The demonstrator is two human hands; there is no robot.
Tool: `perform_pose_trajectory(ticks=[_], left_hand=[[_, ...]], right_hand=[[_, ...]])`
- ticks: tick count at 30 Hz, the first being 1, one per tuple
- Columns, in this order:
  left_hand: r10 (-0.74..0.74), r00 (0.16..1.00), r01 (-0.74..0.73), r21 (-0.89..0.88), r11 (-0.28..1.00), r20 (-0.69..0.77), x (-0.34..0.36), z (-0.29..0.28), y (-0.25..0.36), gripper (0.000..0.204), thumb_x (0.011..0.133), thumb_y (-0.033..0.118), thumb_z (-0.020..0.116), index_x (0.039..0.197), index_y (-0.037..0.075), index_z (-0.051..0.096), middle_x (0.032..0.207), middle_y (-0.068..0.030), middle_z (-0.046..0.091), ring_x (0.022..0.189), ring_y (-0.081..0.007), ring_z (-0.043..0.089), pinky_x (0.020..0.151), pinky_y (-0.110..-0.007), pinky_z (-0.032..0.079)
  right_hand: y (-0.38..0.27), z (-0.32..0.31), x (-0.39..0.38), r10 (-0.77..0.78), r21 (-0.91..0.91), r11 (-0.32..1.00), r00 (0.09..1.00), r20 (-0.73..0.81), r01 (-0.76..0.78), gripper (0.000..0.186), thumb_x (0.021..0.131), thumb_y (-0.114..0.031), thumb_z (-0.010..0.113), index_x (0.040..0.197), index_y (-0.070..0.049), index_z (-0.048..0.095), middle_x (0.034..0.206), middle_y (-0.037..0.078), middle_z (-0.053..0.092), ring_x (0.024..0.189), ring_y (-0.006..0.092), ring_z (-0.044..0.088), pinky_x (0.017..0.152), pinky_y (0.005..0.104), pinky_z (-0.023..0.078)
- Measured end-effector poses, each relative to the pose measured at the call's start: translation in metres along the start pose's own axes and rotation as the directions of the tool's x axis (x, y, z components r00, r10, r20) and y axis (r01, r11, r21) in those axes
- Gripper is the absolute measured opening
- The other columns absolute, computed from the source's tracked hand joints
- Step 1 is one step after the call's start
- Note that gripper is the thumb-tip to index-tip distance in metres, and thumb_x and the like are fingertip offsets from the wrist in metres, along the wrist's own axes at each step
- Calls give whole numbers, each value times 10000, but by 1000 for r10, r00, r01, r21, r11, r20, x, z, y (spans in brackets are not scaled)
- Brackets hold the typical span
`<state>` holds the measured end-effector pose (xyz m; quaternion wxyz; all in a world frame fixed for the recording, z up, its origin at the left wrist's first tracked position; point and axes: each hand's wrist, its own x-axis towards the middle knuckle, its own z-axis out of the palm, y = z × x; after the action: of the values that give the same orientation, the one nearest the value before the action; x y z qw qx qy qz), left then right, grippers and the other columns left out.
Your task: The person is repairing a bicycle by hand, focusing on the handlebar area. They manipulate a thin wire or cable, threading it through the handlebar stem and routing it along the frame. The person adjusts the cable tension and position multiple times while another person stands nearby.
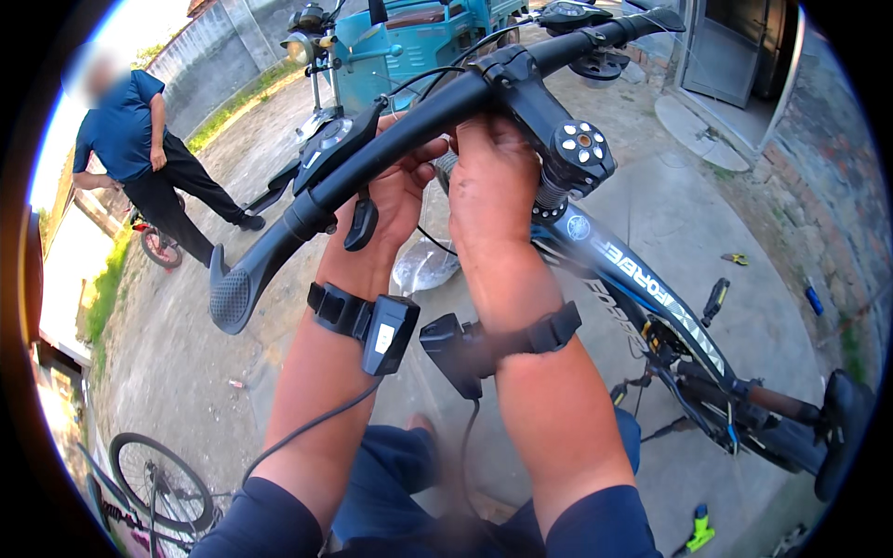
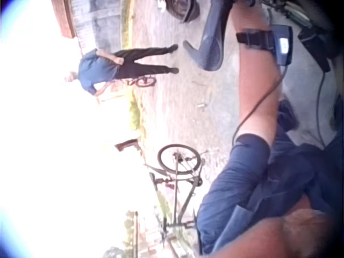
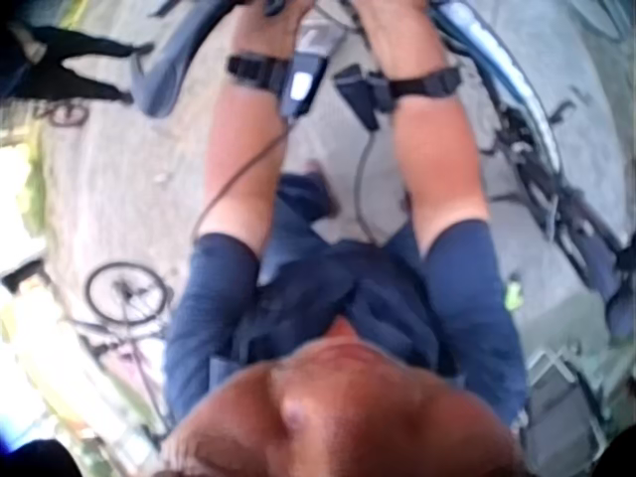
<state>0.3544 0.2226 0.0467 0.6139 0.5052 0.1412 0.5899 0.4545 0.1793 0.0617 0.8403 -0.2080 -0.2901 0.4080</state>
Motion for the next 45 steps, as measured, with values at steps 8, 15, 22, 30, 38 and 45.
perform_pose_trajectory(ticks=[8,15,22,30,38,45], left_hand=[[-54,999,52,117,992,9,3,3,7,231,962,271,637,1132,119,602,991,-33,707,851,-120,691,630,-193,489],[-97,995,94,-104,990,-27,14,24,-3,222,960,269,649,1110,109,611,927,-8,705,737,-79,665,544,-163,446],[-35,997,38,-43,998,71,14,30,8,260,974,242,626,1162,63,613,815,-9,671,652,-71,626,482,-167,414],[37,975,-98,273,957,220,-2,14,19,455,983,224,591,1383,31,494,901,-22,622,634,-42,525,494,-180,370],[-59,966,112,202,973,-251,-66,-33,31,238,1004,204,537,1177,57,608,903,-35,620,639,-91,524,542,-222,392],[75,806,40,181,983,-587,-120,-87,88,236,981,147,580,1175,14,574,871,-39,630,665,-107,580,591,-212,464]], right_hand=[[6,-5,5,-62,-16,998,997,-48,61,115,963,-135,630,971,-31,679,868,29,673,765,97,592,730,262,451],[0,-1,0,-28,-58,998,997,-68,24,119,961,-143,638,969,-33,685,866,23,668,755,90,582,682,251,446],[-5,9,-2,-2,16,1000,998,-61,3,131,972,-162,625,956,-41,674,734,-7,596,622,76,529,478,241,402],[-3,8,-1,159,95,981,982,99,-169,161,957,-218,646,1005,-66,665,784,3,636,535,77,533,412,209,362],[24,13,0,127,388,904,980,155,-179,194,897,-148,707,1073,-79,663,1030,54,670,924,138,643,876,276,492],[28,20,-2,272,653,697,952,143,-297,280,914,-171,682,1162,-59,613,1117,64,673,1050,225,639,949,337,505]])
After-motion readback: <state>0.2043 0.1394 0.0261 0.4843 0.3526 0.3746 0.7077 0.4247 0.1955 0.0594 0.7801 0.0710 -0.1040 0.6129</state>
